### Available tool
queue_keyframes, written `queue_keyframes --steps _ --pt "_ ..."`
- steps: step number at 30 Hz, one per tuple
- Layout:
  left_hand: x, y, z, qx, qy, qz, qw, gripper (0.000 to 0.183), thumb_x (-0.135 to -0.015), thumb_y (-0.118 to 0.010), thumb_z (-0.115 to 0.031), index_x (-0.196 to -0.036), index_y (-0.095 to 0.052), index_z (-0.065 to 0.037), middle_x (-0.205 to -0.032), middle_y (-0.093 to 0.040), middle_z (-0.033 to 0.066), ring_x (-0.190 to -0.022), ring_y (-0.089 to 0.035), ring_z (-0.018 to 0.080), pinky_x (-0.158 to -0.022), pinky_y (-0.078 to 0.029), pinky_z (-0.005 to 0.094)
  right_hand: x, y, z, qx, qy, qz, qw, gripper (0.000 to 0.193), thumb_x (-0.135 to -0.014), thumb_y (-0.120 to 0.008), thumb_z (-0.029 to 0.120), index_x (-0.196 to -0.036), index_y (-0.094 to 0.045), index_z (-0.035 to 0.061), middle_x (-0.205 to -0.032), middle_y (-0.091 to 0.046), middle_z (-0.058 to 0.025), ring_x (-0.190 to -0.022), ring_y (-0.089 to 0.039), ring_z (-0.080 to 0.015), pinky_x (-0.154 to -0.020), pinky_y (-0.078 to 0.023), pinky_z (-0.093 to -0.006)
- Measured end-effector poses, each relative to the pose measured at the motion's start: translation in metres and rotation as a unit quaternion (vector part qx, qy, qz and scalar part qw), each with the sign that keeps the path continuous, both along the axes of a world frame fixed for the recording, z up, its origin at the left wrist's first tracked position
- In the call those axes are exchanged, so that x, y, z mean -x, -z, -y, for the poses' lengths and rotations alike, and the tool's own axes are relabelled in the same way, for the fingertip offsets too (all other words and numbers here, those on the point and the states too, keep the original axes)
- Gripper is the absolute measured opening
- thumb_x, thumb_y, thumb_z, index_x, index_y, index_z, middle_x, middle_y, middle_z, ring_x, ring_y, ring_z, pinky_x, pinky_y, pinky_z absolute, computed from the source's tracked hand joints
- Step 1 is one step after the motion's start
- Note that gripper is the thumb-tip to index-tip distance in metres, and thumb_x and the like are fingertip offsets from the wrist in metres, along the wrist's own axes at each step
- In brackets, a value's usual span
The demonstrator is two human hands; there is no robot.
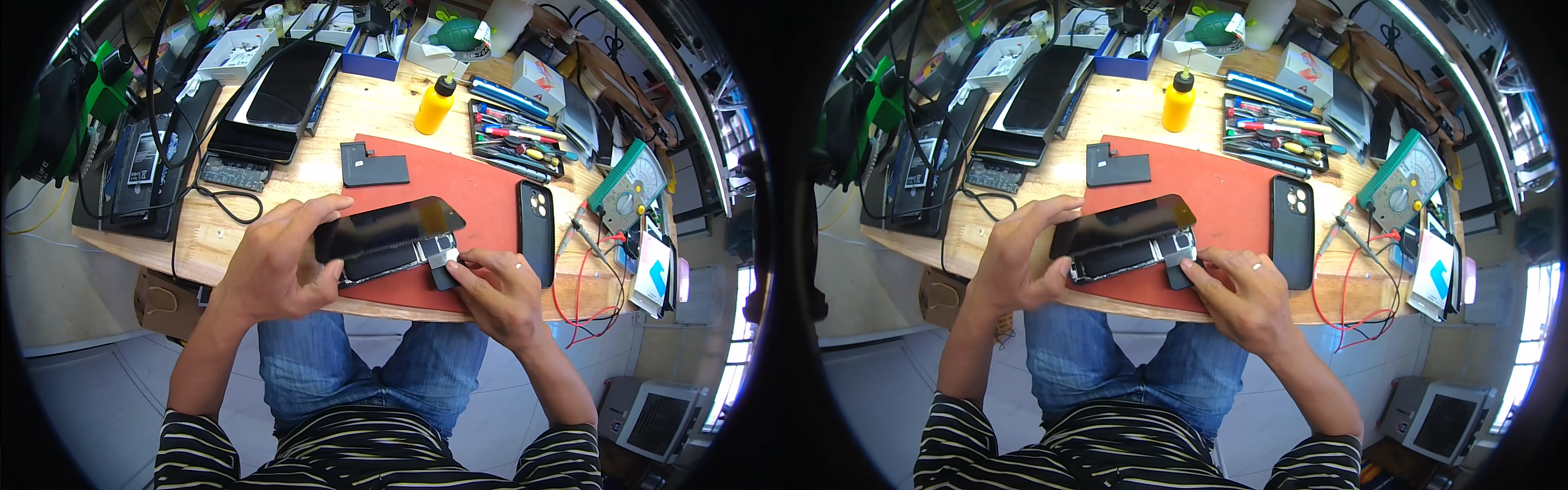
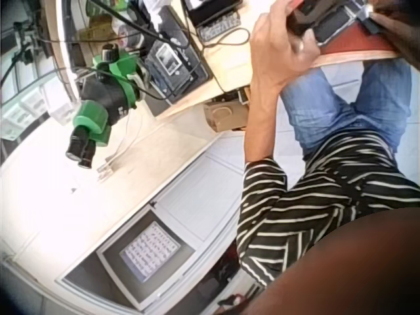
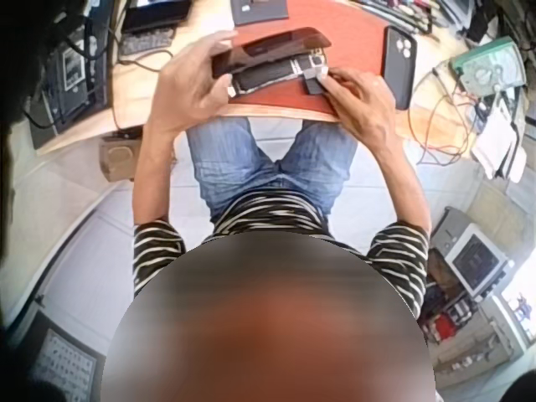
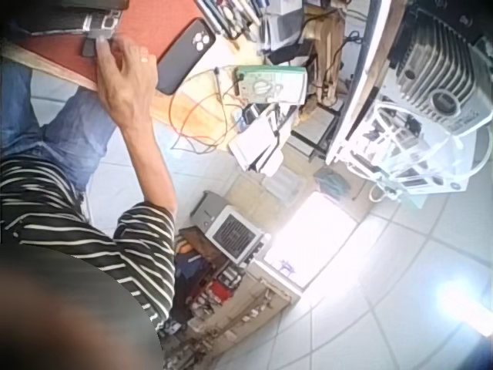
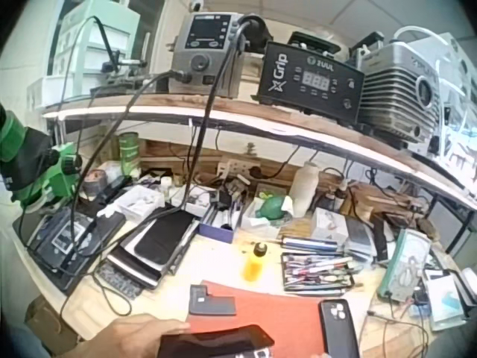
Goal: The person disassembles a smartphone by removing the back cover, unscrewing internal components, and detaching the screen assembly. They then apply liquid adhesive to the frame and reposition the battery within the chassis.
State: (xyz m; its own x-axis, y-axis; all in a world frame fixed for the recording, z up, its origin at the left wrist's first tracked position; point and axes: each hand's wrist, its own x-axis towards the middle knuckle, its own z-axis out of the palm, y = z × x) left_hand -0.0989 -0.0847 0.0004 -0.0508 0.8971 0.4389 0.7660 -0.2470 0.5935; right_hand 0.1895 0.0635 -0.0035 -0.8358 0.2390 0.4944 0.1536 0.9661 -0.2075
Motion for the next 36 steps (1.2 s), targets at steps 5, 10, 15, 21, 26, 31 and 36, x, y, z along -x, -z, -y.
queue_keyframes --steps 5,10,15,21,26,31,36 --pt "0.002 0.0 -0.001 0.002 -0.008 0.0 1.0 0.047 -0.092 -0.062 -0.019 -0.136 -0.059 -0.002 -0.096 -0.072 0.0207 -0.089 -0.069 0.0364 -0.083 -0.054 0.0437 -0.005 -0.009 -0.002 0.034 0.025 -0.039 0.998 0.043 -0.071 -0.08 -0.004 -0.113 -0.078 0.006 -0.103 -0.073 -0.0099 -0.086 -0.069 -0.0238 -0.072 -0.049 -0.0354" --pt "0.0 -0.001 -0.003 0.033 -0.059 0.102 0.992 0.027 -0.104 -0.055 -0.016 -0.119 -0.068 0.001 -0.087 -0.072 0.0183 -0.081 -0.07 0.0314 -0.074 -0.052 0.0404 -0.019 -0.02 -0.005 0.204 0.153 -0.021 0.967 0.021 -0.086 -0.078 0.002 -0.107 -0.078 0.0052 -0.086 -0.07 -0.0066 -0.072 -0.064 -0.018 -0.059 -0.049 -0.0306" --pt "0.0 0.006 -0.012 0.008 -0.112 0.228 0.967 0.025 -0.108 -0.056 -0.015 -0.119 -0.067 0.004 -0.077 -0.071 0.0103 -0.069 -0.067 0.0109 -0.061 -0.05 0.0283 -0.025 -0.028 -0.01 0.193 0.228 0.04 0.953 0.029 -0.088 -0.08 0.01 -0.116 -0.076 0.004 -0.095 -0.069 -0.0074 -0.071 -0.062 -0.0162 -0.064 -0.05 -0.0305" --pt "-0.009 0.008 -0.005 0.054 -0.147 0.356 0.921 0.025 -0.106 -0.06 -0.009 -0.128 -0.062 0.001 -0.094 -0.078 0.013 -0.084 -0.072 0.0112 -0.07 -0.061 0.0271 -0.01 -0.032 -0.007 0.257 0.245 -0.008 0.935 0.03 -0.09 -0.078 0.007 -0.118 -0.074 -0.0002 -0.093 -0.07 -0.0082 -0.066 -0.058 -0.012 -0.065 -0.049 -0.0274" --pt "-0.016 0.01 0.0 0.083 -0.176 0.38 0.904 0.028 -0.106 -0.061 -0.01 -0.132 -0.057 0.001 -0.111 -0.075 0.0137 -0.1 -0.073 0.0158 -0.079 -0.065 0.029 0.013 -0.02 0.007 0.375 0.194 -0.028 0.906 0.037 -0.091 -0.074 0.002 -0.128 -0.07 -0.0018 -0.103 -0.076 -0.0111 -0.062 -0.057 -0.0062 -0.057 -0.047 -0.0225" --pt "-0.023 0.015 -0.004 0.027 -0.177 0.394 0.901 0.022 -0.105 -0.063 -0.007 -0.124 -0.061 0.004 -0.098 -0.077 0.0147 -0.091 -0.074 0.0135 -0.074 -0.063 0.0276 0.016 -0.014 0.021 0.519 0.184 -0.094 0.83 0.048 -0.095 -0.069 -0.003 -0.141 -0.059 -0.0025 -0.116 -0.076 -0.0137 -0.063 -0.053 0.0011 -0.054 -0.043 -0.0179" --pt "-0.027 0.014 -0.006 0.051 -0.168 0.344 0.922 0.023 -0.106 -0.061 -0.005 -0.126 -0.06 0.004 -0.104 -0.075 0.0121 -0.097 -0.073 0.0139 -0.078 -0.063 0.0273 0.002 -0.012 0.031 0.564 0.191 -0.144 0.791 0.044 -0.096 -0.067 -0.004 -0.139 -0.06 -0.003 -0.118 -0.076 -0.0132 -0.062 -0.049 0.0034 -0.051 -0.038 -0.0172"
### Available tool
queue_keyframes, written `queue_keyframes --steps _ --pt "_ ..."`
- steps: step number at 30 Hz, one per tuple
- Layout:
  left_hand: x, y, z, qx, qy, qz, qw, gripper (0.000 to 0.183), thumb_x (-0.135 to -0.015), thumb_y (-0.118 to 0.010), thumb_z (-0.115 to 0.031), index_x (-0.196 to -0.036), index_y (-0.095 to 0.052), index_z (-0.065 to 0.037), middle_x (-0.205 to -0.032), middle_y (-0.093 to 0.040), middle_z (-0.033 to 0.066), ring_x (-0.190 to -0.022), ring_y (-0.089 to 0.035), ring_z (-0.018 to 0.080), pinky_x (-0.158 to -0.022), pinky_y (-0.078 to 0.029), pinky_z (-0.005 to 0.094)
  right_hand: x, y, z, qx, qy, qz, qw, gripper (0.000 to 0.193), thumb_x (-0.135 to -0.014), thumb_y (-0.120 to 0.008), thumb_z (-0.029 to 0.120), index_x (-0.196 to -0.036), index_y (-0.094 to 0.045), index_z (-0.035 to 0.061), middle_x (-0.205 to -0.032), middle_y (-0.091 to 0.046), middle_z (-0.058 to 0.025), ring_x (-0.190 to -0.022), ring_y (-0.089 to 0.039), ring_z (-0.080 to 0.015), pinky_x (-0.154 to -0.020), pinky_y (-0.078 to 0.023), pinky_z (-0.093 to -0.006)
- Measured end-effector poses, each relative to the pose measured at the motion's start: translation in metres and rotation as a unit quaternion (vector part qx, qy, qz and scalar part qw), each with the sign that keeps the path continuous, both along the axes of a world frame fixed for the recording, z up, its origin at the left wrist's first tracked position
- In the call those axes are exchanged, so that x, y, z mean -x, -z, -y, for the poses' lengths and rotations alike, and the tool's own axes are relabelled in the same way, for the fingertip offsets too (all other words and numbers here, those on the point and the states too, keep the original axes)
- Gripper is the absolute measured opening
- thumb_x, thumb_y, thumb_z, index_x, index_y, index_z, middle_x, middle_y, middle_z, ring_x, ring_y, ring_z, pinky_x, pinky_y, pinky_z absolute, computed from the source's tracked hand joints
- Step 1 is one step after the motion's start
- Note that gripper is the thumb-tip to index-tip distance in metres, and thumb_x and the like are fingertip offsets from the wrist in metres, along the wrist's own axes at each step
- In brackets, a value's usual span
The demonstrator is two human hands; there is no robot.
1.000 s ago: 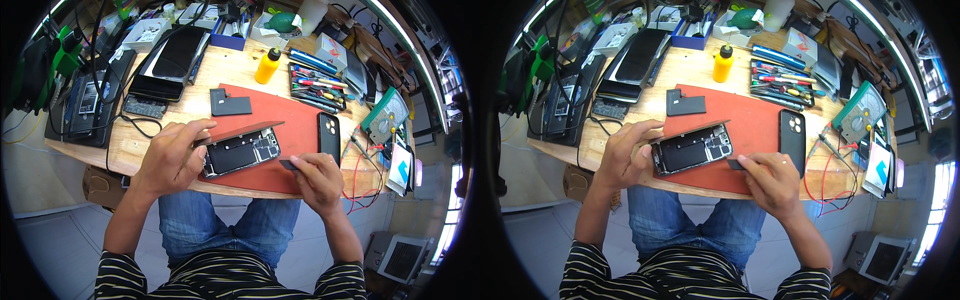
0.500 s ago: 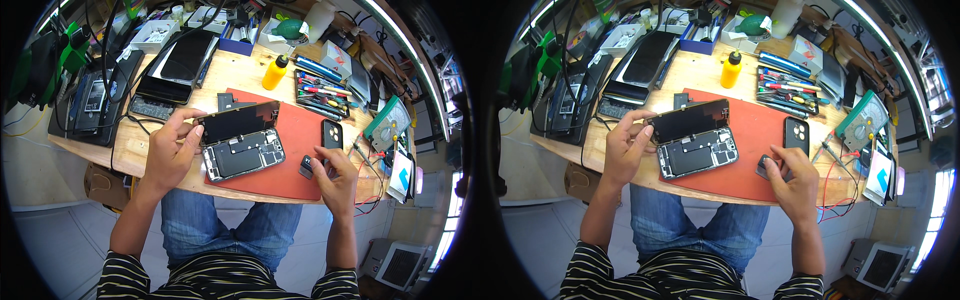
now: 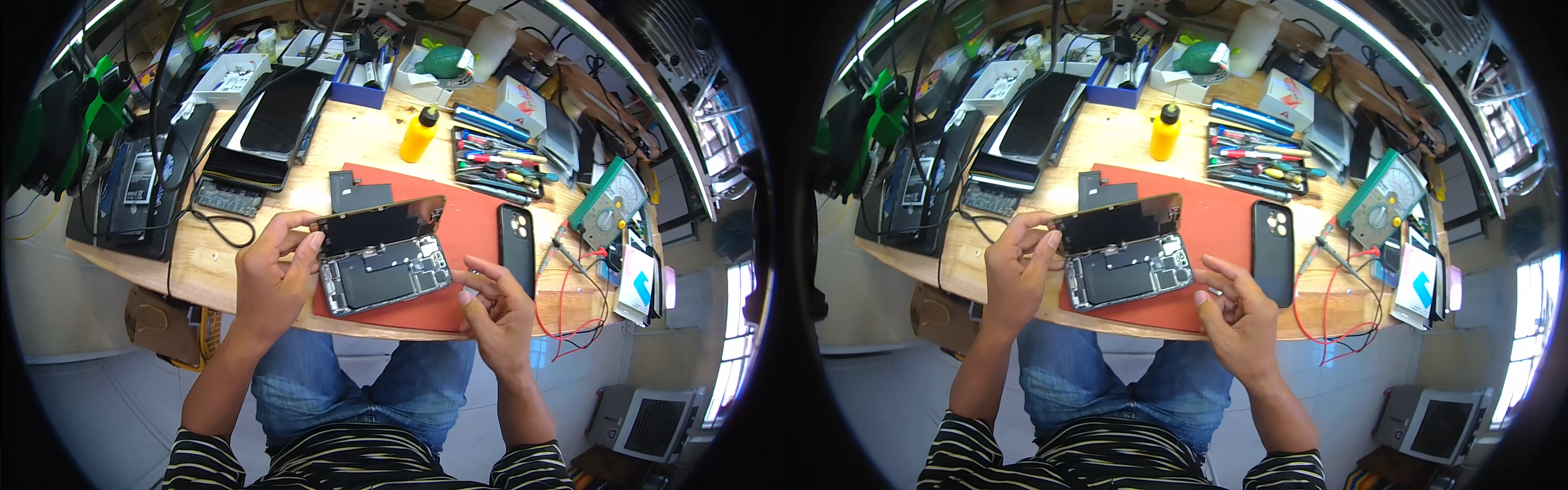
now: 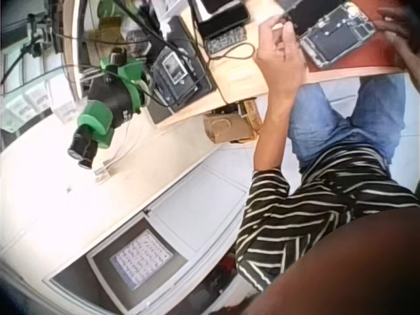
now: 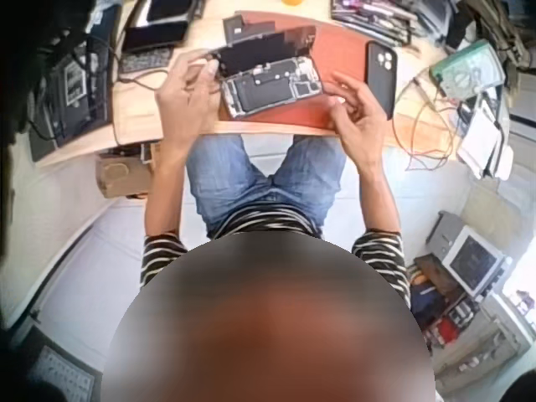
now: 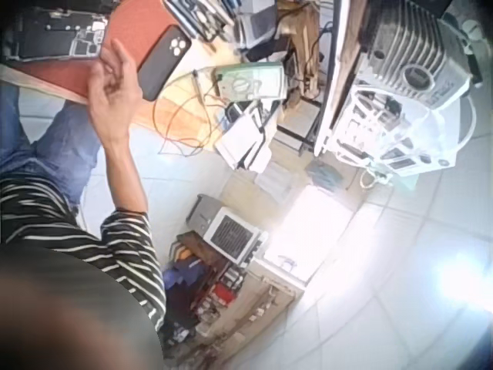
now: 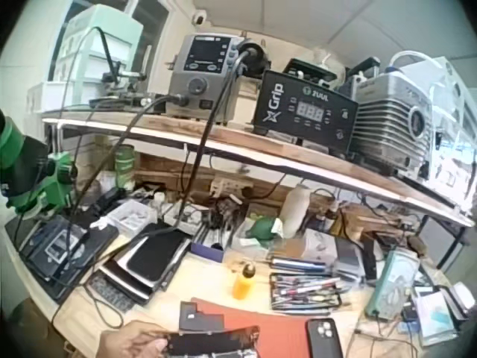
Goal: The person disassembles a smartphone by removing the back cover, unscrewing internal components, and detaching the screen assembly. They then apply liquid adhesive to the frame and reposition the battery within the chassis.
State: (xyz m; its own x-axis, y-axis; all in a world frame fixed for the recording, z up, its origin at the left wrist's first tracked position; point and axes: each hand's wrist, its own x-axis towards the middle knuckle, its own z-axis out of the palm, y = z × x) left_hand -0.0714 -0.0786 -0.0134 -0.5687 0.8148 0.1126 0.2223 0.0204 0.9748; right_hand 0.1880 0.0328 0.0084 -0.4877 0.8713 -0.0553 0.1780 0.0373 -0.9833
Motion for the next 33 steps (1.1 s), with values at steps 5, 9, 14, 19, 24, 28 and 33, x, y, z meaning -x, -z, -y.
queue_keyframes --steps 5,9,14,19,24,28,33 --pt "-0.001 0.004 -0.009 -0.047 -0.023 -0.005 0.999 0.024 -0.102 -0.065 -0.002 -0.126 -0.065 0.003 -0.091 -0.078 0.0136 -0.078 -0.074 0.0124 -0.067 -0.062 0.026 -0.008 0.006 -0.008 -0.038 -0.035 0.046 0.998 0.039 -0.096 -0.071 0.002 -0.134 -0.064 -0.0027 -0.113 -0.079 -0.0107 -0.062 -0.054 0.0029 -0.054 -0.042 -0.0168" --pt "0.0 0.009 -0.003 -0.064 -0.015 -0.006 0.998 0.034 -0.101 -0.065 0.0 -0.135 -0.059 0.0 -0.099 -0.076 0.0132 -0.087 -0.074 0.0133 -0.075 -0.06 0.0258 -0.011 0.004 -0.025 -0.112 -0.035 0.089 0.989 0.024 -0.096 -0.075 0.007 -0.118 -0.074 -0.0002 -0.087 -0.075 -0.0029 -0.062 -0.054 0.0012 -0.054 -0.043 -0.0189" --pt "-0.005 0.021 -0.003 -0.129 -0.016 -0.001 0.992 0.026 -0.102 -0.062 0.004 -0.127 -0.055 0.0 -0.107 -0.071 0.0122 -0.096 -0.073 0.017 -0.084 -0.059 0.0277 -0.022 -0.016 -0.072 -0.156 0.013 0.13 0.979 0.018 -0.101 -0.072 0.012 -0.111 -0.074 -0.0033 -0.1 -0.077 -0.0058 -0.076 -0.064 -0.0057 -0.063 -0.05 -0.0207" --pt "-0.004 0.024 -0.003 -0.112 -0.009 -0.023 0.993 0.013 -0.101 -0.063 0.005 -0.113 -0.063 0.001 -0.093 -0.07 0.0055 -0.082 -0.068 0.008 -0.073 -0.051 0.0223 -0.015 -0.032 -0.132 -0.273 0.009 0.179 0.945 0.017 -0.097 -0.074 0.014 -0.103 -0.077 -0.0015 -0.09 -0.075 -0.0041 -0.071 -0.061 -0.0058 -0.062 -0.046 -0.0226" --pt "-0.003 0.025 -0.001 -0.103 -0.012 -0.042 0.994 0.017 -0.099 -0.065 0.004 -0.116 -0.065 0.002 -0.096 -0.071 0.0066 -0.082 -0.069 0.0101 -0.075 -0.054 0.0239 0.004 -0.043 -0.193 -0.348 -0.028 0.235 0.907 0.019 -0.093 -0.074 0.012 -0.106 -0.077 -0.0006 -0.089 -0.076 -0.0075 -0.075 -0.064 -0.0126 -0.071 -0.052 -0.0299" --pt "-0.002 0.027 -0.002 -0.106 -0.006 -0.011 0.994 0.019 -0.099 -0.066 0.004 -0.117 -0.066 0.001 -0.095 -0.071 0.0059 -0.08 -0.068 0.0086 -0.074 -0.054 0.0237 0.027 -0.047 -0.231 -0.436 -0.064 0.304 0.844 0.021 -0.09 -0.074 0.013 -0.106 -0.077 0.0 -0.096 -0.077 -0.0156 -0.084 -0.071 -0.0272 -0.079 -0.055 -0.0377" --pt "0.001 0.024 0.002 -0.069 0.019 -0.001 0.997 0.018 -0.103 -0.061 0.001 -0.121 -0.061 -0.001 -0.097 -0.072 0.0062 -0.088 -0.068 0.0087 -0.078 -0.054 0.0231 0.047 -0.059 -0.251 -0.399 -0.127 0.362 0.833 0.024 -0.089 -0.069 0.018 -0.102 -0.078 -0.0005 -0.097 -0.076 -0.0219 -0.09 -0.074 -0.0359 -0.084 -0.057 -0.0419"
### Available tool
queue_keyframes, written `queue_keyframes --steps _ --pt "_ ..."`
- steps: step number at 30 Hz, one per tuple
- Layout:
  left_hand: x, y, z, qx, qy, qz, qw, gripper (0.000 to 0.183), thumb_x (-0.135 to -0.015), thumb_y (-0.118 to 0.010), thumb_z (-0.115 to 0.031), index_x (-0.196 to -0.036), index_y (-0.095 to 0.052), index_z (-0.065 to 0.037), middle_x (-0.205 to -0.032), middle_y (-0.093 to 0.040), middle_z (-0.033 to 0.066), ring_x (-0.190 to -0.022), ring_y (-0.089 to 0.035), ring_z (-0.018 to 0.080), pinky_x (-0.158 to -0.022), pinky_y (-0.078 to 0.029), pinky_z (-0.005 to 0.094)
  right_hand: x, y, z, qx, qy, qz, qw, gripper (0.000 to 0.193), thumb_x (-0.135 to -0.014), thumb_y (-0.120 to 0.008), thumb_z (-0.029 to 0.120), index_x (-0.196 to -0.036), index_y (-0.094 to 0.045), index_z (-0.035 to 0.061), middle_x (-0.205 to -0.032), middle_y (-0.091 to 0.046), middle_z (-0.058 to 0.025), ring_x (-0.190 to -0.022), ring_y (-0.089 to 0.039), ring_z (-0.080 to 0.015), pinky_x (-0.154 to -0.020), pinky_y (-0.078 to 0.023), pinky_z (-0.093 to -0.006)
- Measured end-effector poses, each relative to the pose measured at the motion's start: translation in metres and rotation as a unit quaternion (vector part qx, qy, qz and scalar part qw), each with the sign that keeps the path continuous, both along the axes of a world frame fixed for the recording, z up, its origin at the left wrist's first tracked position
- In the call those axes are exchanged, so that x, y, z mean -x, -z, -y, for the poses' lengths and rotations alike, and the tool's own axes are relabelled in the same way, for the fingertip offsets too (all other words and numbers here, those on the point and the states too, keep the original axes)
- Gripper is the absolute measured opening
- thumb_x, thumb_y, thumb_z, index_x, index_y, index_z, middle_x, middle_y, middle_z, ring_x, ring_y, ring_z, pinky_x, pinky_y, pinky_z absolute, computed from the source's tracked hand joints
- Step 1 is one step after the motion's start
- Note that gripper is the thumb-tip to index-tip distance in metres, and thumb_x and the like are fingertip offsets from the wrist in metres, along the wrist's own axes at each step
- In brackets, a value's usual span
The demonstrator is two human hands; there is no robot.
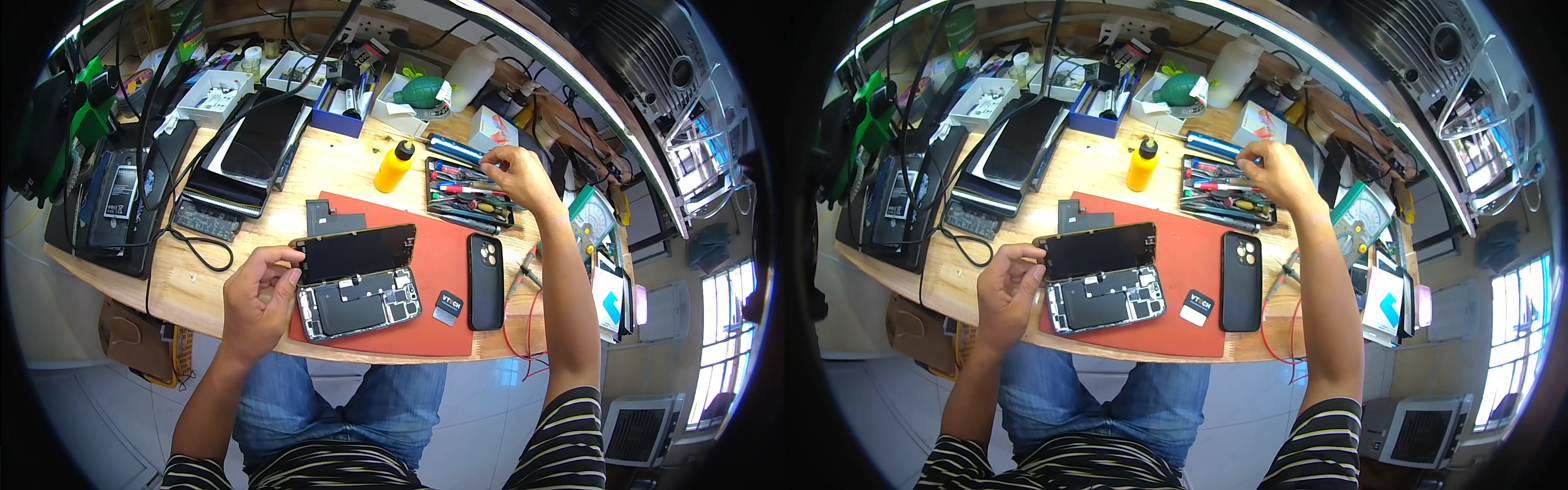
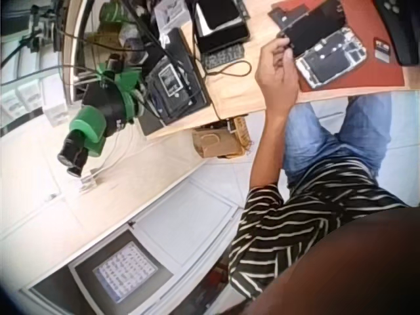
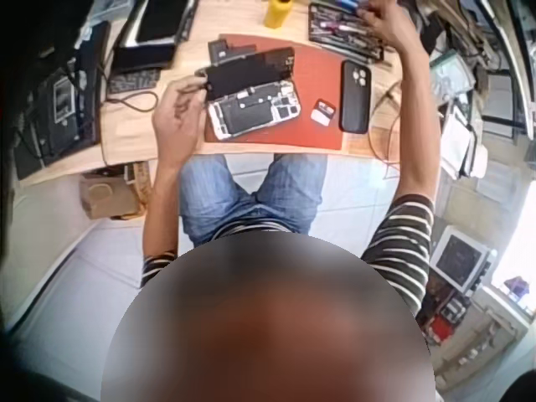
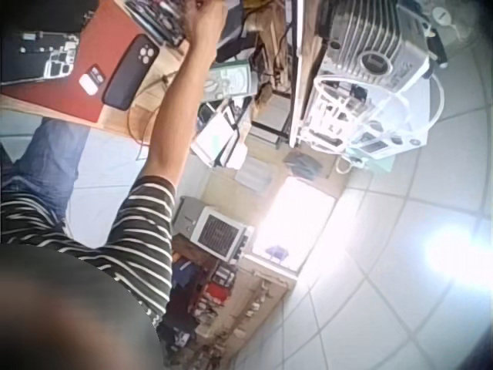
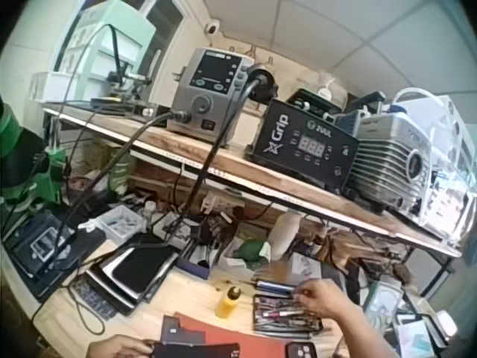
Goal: The person disassembles a smartphone by removing the back cover, unscrewing internal components, and detaching the screen assembly. They then apply liquid adhesive to the frame and reposition the battery within the chassis.
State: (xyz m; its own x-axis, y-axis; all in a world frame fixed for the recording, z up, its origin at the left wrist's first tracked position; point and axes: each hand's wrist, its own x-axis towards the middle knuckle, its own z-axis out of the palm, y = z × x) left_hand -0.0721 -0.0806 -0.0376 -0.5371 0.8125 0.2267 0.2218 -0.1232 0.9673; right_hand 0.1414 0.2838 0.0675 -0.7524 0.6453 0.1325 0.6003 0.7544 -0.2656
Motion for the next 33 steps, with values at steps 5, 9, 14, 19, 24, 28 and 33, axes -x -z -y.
queue_keyframes --steps 5,9,14,19,24,28,33 --pt "0.0 0.001 -0.002 -0.009 -0.002 0.004 1.0 0.017 -0.103 -0.061 0.002 -0.12 -0.061 0.0 -0.097 -0.072 0.0056 -0.089 -0.068 0.0085 -0.079 -0.054 0.0232 -0.004 -0.015 0.012 0.044 -0.018 -0.014 0.999 0.022 -0.079 -0.067 0.011 -0.093 -0.077 -0.0033 -0.088 -0.073 -0.0187 -0.074 -0.068 -0.0275 -0.076 -0.056 -0.0363" --pt "-0.001 0.0 -0.001 -0.009 0.0 0.01 1.0 0.015 -0.103 -0.061 0.003 -0.118 -0.063 0.001 -0.101 -0.071 0.0045 -0.091 -0.068 0.0078 -0.08 -0.052 0.0222 -0.015 -0.008 0.03 0.053 -0.051 -0.016 0.997 0.02 -0.077 -0.069 0.009 -0.092 -0.077 0.0 -0.089 -0.071 -0.0169 -0.08 -0.07 -0.0261 -0.076 -0.056 -0.0371" --pt "-0.001 -0.004 -0.001 0.0 -0.002 -0.009 1.0 0.015 -0.102 -0.062 0.003 -0.116 -0.064 0.001 -0.101 -0.071 0.0046 -0.092 -0.068 0.0083 -0.082 -0.053 0.0224 -0.025 0.007 0.034 0.009 -0.054 0.039 0.998 0.018 -0.078 -0.071 0.01 -0.093 -0.08 0.0073 -0.093 -0.069 -0.0129 -0.088 -0.069 -0.0297 -0.08 -0.055 -0.0406" --pt "-0.004 -0.004 -0.005 -0.017 -0.031 0.001 0.999 0.014 -0.098 -0.066 0.002 -0.112 -0.07 0.001 -0.1 -0.073 0.0079 -0.087 -0.071 0.0116 -0.079 -0.056 0.0261 -0.031 0.027 0.039 -0.056 -0.024 0.043 0.997 0.02 -0.082 -0.073 0.012 -0.1 -0.08 0.0103 -0.096 -0.063 -0.0113 -0.091 -0.066 -0.0331 -0.08 -0.053 -0.0443" --pt "-0.003 -0.005 -0.004 -0.009 -0.022 -0.016 1.0 0.016 -0.097 -0.067 0.003 -0.112 -0.07 0.0 -0.1 -0.073 0.0079 -0.086 -0.071 0.012 -0.077 -0.056 0.0261 -0.035 0.04 0.033 -0.074 -0.109 -0.065 0.989 0.012 -0.091 -0.074 0.006 -0.103 -0.077 0.0083 -0.097 -0.064 -0.0093 -0.082 -0.066 -0.0277 -0.073 -0.053 -0.0395" --pt "-0.002 -0.006 -0.004 -0.025 -0.016 -0.014 0.999 0.016 -0.097 -0.067 0.005 -0.112 -0.07 0.0 -0.102 -0.074 0.0087 -0.088 -0.073 0.0132 -0.077 -0.058 0.0259 -0.036 0.048 0.026 -0.051 -0.078 -0.24 0.966 0.013 -0.105 -0.065 0.012 -0.113 -0.064 0.0019 -0.1 -0.069 -0.0062 -0.081 -0.061 -0.0131 -0.075 -0.05 -0.0281" --pt "-0.001 -0.007 -0.005 -0.028 -0.008 -0.014 0.999 0.016 -0.096 -0.067 0.007 -0.11 -0.069 0.0 -0.103 -0.073 0.0094 -0.089 -0.073 0.015 -0.077 -0.059 0.027 -0.021 0.031 0.035 0.149 0.056 -0.428 0.889 0.021 -0.111 -0.055 0.014 -0.126 -0.046 0.0025 -0.102 -0.073 -0.0166 -0.072 -0.069 -0.0123 -0.061 -0.055 -0.0228"
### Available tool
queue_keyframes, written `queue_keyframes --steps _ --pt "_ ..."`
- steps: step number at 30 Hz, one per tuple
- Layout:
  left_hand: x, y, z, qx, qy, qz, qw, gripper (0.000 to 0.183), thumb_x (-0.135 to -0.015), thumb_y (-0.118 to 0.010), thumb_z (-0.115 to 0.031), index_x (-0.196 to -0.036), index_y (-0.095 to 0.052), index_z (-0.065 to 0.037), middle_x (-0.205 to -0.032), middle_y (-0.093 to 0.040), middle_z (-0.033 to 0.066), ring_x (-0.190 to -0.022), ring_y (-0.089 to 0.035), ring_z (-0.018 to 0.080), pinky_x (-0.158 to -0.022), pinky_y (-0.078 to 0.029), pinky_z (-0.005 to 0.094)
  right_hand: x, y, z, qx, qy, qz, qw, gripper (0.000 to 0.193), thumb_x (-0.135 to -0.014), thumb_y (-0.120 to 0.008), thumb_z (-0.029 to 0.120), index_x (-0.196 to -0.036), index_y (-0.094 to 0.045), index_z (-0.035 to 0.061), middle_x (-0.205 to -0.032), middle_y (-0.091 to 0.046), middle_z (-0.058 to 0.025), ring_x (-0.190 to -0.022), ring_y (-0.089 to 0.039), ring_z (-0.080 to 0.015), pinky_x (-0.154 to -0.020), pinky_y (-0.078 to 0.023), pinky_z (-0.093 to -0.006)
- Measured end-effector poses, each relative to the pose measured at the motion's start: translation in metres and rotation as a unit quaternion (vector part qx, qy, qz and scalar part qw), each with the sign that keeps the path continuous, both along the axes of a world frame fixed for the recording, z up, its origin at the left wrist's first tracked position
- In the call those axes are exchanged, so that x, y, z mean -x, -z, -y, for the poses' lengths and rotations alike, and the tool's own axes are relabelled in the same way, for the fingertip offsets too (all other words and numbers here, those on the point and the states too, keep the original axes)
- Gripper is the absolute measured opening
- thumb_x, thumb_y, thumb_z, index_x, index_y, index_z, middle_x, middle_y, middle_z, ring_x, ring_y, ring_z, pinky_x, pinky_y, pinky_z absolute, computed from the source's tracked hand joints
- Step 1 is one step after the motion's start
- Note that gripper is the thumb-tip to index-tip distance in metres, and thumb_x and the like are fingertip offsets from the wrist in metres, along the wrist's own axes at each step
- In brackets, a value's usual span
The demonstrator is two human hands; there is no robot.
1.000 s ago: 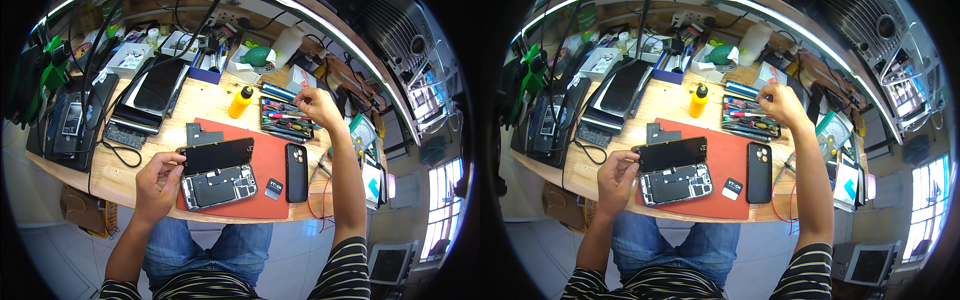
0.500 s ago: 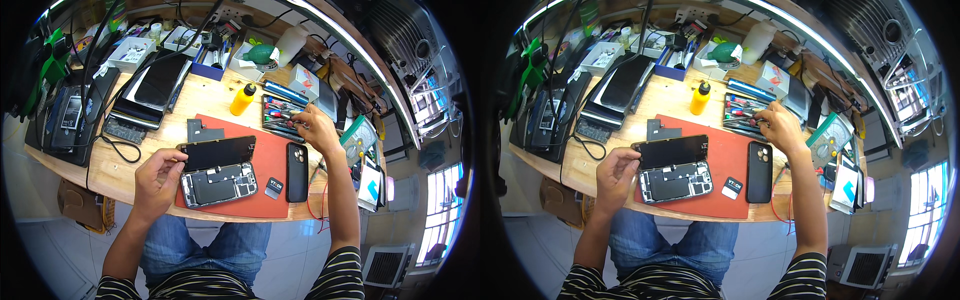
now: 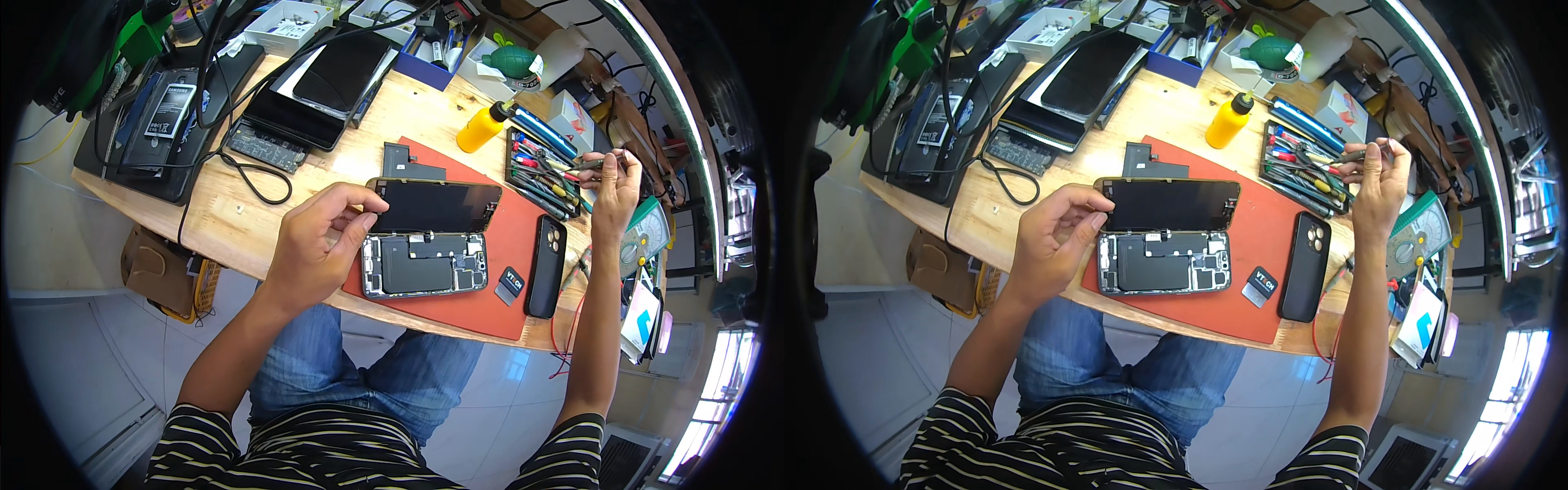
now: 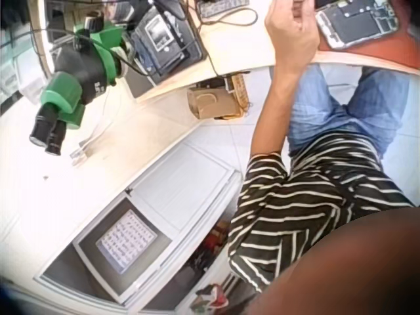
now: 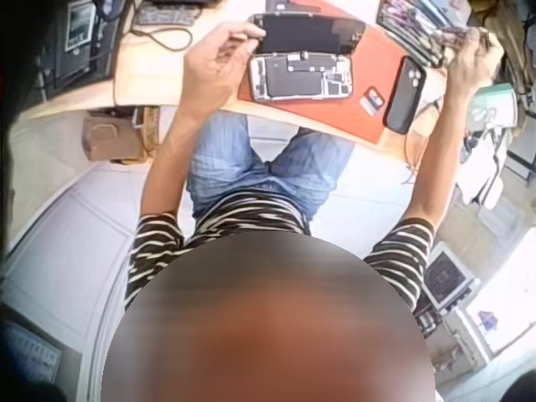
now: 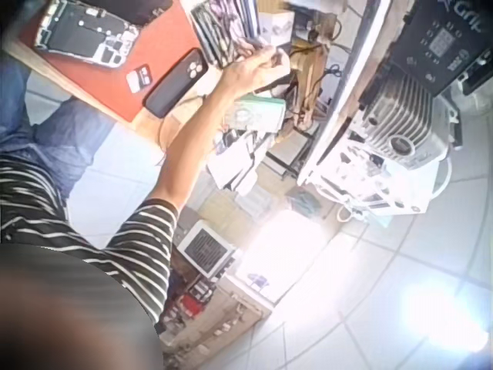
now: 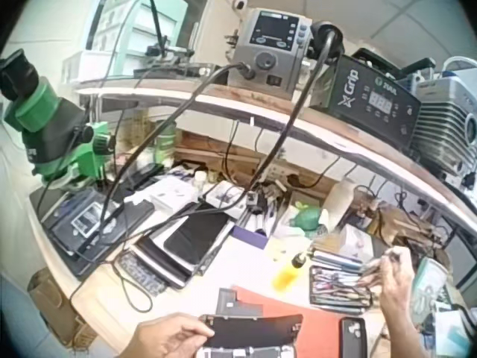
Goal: The person disassembles a smartphone by removing the back cover, unscrewing internal components, and detaching the screen assembly. They then apply liquid adhesive to the frame and reposition the battery within the chassis.
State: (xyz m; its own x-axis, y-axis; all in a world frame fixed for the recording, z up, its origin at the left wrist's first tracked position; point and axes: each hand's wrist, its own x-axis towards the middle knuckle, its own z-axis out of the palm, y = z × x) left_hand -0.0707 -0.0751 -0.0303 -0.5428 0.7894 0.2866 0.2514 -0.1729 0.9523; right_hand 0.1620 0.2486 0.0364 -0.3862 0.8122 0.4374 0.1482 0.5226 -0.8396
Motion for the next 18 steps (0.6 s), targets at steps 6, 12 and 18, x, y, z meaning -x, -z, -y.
queue_keyframes --steps 6,12,18 --pt "0.0 -0.002 -0.001 0.008 -0.001 -0.009 1.0 0.017 -0.094 -0.067 0.008 -0.109 -0.07 -0.001 -0.102 -0.073 0.0097 -0.088 -0.073 0.0153 -0.075 -0.059 0.0273 0.018 -0.038 0.105 0.022 -0.12 0.05 0.991 0.041 -0.098 -0.073 0.002 -0.134 -0.054 -0.0041 -0.093 -0.075 -0.016 -0.081 -0.076 -0.0168 -0.069 -0.062 -0.0248" --pt "0.001 -0.005 0.0 -0.003 0.013 -0.04 0.999 0.017 -0.092 -0.068 0.008 -0.106 -0.071 0.0 -0.105 -0.072 0.0101 -0.089 -0.074 0.0176 -0.074 -0.06 0.028 0.042 -0.041 0.173 -0.069 -0.22 0.16 0.96 0.032 -0.087 -0.084 -0.002 -0.106 -0.058 -0.0004 -0.088 -0.073 -0.0082 -0.084 -0.076 -0.0139 -0.072 -0.063 -0.0265" --pt "0.002 -0.007 0.001 0.005 0.028 -0.048 0.998 0.013 -0.093 -0.071 0.003 -0.105 -0.074 0.0 -0.102 -0.069 0.0088 -0.09 -0.072 0.0166 -0.077 -0.059 0.0274 0.054 -0.03 0.183 -0.122 -0.258 0.246 0.926 0.028 -0.09 -0.082 0.007 -0.106 -0.059 0.0055 -0.089 -0.071 -0.0066 -0.079 -0.078 -0.0221 -0.068 -0.061 -0.0323"
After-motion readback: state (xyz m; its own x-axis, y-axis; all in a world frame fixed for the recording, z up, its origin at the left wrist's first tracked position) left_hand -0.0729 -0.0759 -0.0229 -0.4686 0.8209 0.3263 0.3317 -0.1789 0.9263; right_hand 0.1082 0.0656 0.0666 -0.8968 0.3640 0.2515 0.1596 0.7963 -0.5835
